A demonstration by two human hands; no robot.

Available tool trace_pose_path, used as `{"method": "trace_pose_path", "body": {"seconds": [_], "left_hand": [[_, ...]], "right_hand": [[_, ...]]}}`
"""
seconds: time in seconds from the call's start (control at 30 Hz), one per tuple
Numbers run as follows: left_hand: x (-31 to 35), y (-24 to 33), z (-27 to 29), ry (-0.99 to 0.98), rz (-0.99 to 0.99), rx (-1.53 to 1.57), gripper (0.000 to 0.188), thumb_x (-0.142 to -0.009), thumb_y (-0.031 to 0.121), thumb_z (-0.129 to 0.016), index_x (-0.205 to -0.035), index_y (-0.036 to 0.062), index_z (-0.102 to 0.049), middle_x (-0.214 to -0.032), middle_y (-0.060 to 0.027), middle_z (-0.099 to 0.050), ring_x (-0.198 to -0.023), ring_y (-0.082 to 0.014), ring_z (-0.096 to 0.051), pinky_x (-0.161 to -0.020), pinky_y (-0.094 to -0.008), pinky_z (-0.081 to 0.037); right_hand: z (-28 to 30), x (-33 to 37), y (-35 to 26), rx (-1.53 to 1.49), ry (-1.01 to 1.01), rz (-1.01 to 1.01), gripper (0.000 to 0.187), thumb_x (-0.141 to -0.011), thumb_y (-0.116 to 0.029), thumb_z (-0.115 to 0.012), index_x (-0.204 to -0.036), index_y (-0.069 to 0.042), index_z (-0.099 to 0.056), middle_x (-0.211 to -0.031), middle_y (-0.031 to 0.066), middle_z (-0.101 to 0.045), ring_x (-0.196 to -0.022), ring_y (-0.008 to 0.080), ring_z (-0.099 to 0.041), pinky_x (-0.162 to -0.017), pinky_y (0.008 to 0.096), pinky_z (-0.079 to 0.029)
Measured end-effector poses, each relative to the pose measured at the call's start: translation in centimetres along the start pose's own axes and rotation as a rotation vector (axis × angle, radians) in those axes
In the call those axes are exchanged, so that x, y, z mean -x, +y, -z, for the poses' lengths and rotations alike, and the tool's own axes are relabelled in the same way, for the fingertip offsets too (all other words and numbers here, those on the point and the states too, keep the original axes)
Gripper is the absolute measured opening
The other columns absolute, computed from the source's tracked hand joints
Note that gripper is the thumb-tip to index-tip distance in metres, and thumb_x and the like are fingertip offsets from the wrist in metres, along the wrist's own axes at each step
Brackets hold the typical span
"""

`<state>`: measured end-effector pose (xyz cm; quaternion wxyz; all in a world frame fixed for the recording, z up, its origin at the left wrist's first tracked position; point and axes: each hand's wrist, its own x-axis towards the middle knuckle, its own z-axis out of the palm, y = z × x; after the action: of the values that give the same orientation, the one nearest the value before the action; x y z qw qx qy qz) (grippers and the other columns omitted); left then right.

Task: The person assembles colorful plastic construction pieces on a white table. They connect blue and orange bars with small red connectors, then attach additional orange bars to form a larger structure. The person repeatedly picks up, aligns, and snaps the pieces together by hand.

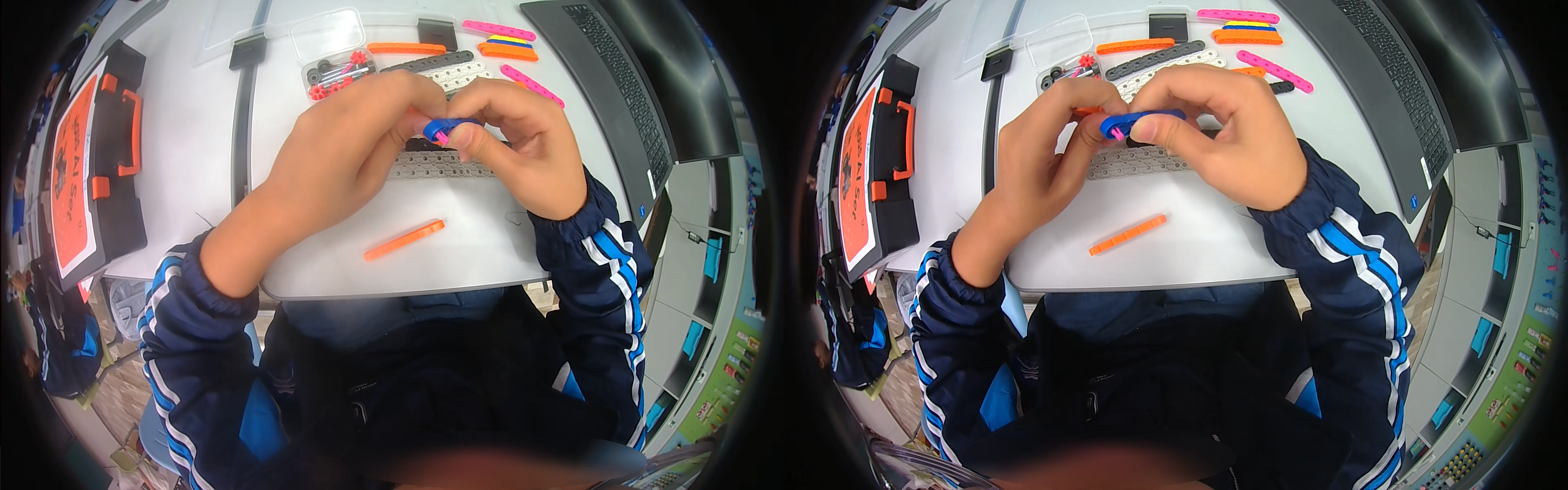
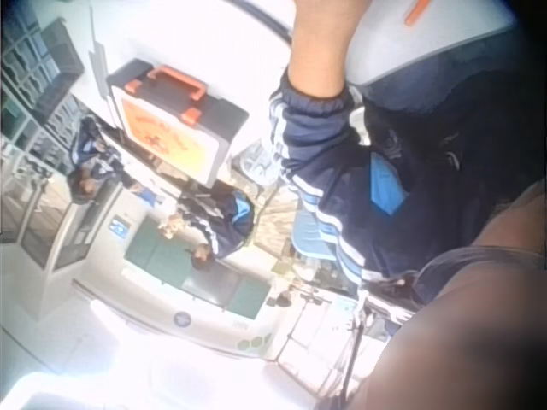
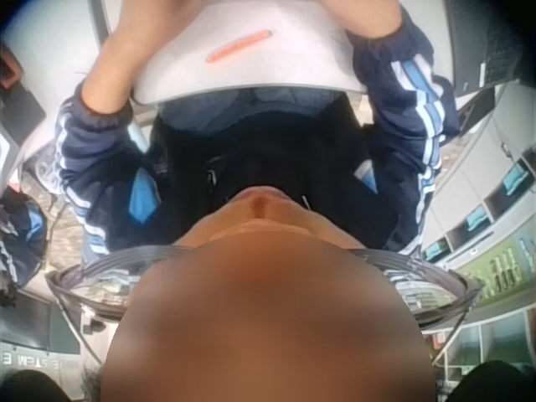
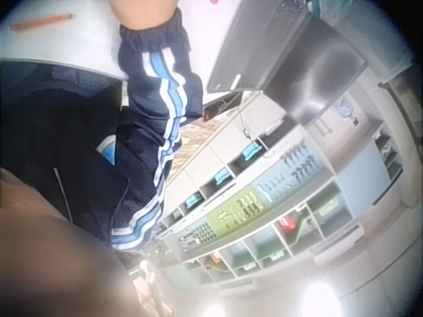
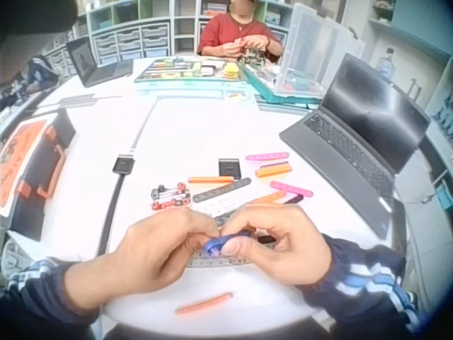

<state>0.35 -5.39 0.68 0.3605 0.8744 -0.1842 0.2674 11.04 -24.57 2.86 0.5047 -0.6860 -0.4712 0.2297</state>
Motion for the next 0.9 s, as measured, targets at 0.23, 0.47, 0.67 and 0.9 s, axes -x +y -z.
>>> {"method": "trace_pose_path", "body": {"seconds": [0.23, 0.47, 0.67, 0.9], "left_hand": [[-0.4, -0.6, 0.2, 0.187, 0.105, -0.061, 0.011, -0.092, -0.001, -0.062, -0.101, 0.0043, -0.060, -0.089, -0.0069, -0.067, -0.078, -0.0223, -0.066, -0.069, -0.0301, -0.053], [-1.1, -3.1, 3.1, 0.234, 0.283, -0.527, 0.008, -0.096, 0.001, -0.058, -0.100, 0.0062, -0.063, -0.087, -0.0058, -0.068, -0.069, -0.0165, -0.063, -0.064, -0.0270, -0.049], [-0.8, -3.2, 3.5, 0.187, 0.155, -0.633, 0.017, -0.088, -0.007, -0.058, -0.097, 0.0059, -0.064, -0.087, -0.0073, -0.067, -0.081, -0.0255, -0.067, -0.068, -0.0341, -0.052], [-1.1, -3.6, 3.5, 0.215, 0.029, -0.703, 0.016, -0.088, -0.005, -0.062, -0.098, 0.0063, -0.067, -0.086, -0.0062, -0.067, -0.079, -0.0241, -0.065, -0.067, -0.0346, -0.051]], "right_hand": [[-0.3, -0.1, 0.5, -0.157, 0.024, -0.081, 0.013, -0.096, -0.008, -0.065, -0.103, 0.003, -0.066, -0.094, 0.0069, -0.067, -0.078, 0.0115, -0.058, -0.074, 0.0258, -0.047], [-0.1, -0.2, 0.8, -0.072, 0.056, -0.080, 0.013, -0.094, -0.008, -0.067, -0.101, 0.003, -0.069, -0.093, 0.0071, -0.068, -0.076, 0.0119, -0.059, -0.071, 0.0252, -0.048], [0.0, -0.1, 0.8, -0.021, 0.028, -0.104, 0.012, -0.094, -0.007, -0.066, -0.101, 0.002, -0.068, -0.096, 0.0076, -0.069, -0.079, 0.0120, -0.058, -0.072, 0.0257, -0.048], [-0.1, -0.1, 0.8, 0.008, 0.026, -0.114, 0.013, -0.094, -0.008, -0.067, -0.101, 0.002, -0.068, -0.096, 0.0070, -0.068, -0.077, 0.0115, -0.057, -0.073, 0.0252, -0.048]]}}
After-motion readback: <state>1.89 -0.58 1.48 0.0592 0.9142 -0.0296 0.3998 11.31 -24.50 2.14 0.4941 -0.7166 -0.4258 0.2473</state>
